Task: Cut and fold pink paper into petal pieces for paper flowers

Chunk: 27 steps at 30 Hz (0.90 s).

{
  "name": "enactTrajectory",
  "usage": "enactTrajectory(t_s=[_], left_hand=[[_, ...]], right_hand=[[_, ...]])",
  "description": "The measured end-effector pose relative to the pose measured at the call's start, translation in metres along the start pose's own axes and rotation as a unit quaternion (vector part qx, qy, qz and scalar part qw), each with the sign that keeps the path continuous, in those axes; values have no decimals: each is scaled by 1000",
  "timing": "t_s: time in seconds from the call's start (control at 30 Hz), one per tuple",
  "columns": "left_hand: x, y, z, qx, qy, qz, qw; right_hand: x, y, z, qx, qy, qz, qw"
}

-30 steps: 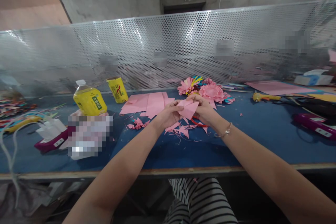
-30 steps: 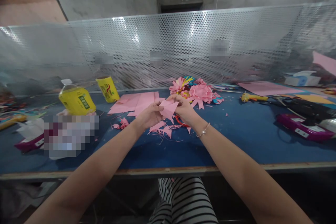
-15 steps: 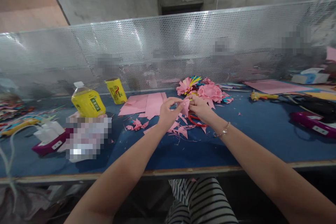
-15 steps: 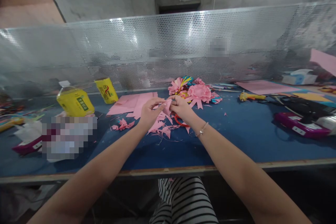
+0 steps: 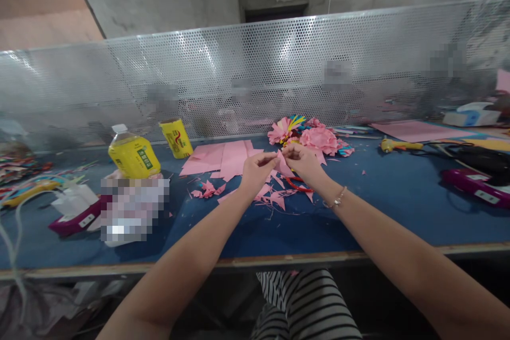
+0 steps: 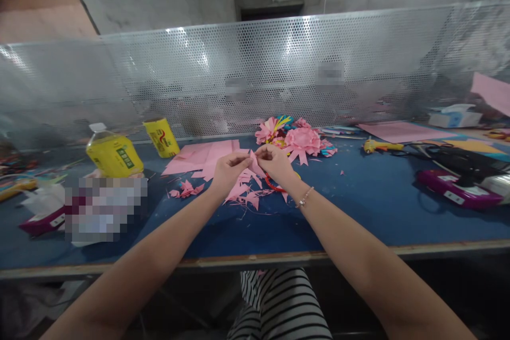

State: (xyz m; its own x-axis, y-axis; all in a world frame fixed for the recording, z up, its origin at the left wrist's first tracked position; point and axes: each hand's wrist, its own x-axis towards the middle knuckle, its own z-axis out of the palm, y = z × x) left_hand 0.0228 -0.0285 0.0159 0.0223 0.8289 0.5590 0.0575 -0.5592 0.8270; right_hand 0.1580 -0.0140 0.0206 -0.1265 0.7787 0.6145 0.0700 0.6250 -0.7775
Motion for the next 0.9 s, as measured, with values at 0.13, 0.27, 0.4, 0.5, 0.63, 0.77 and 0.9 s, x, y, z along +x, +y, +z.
enactTrajectory(t_s=[0.13, 0.27, 0.4, 0.5, 0.63, 0.77, 0.9], left_hand=[[1, -3, 1, -61, -11, -44, 997], [2, -7, 1, -120, -22, -74, 990], [3, -9, 1, -165, -30, -95, 981], [3, -8, 1, -174, -25, -103, 979], [2, -7, 2, -161, -12, -102, 982], [2, -9, 1, -121, -20, -87, 989], [2, -14, 1, -51, -38, -60, 996]], right_hand=[[-1, 4, 0, -16, 6, -12, 1000], [-2, 5, 0, -49, 8, -13, 999], [-1, 4, 0, -53, 3, -10, 999], [-1, 3, -1, -38, -7, -14, 999], [-3, 0, -1, -50, -19, -6, 999], [-4, -3, -2, -88, -3, -12, 996], [-3, 0, -2, -100, -21, -22, 995]])
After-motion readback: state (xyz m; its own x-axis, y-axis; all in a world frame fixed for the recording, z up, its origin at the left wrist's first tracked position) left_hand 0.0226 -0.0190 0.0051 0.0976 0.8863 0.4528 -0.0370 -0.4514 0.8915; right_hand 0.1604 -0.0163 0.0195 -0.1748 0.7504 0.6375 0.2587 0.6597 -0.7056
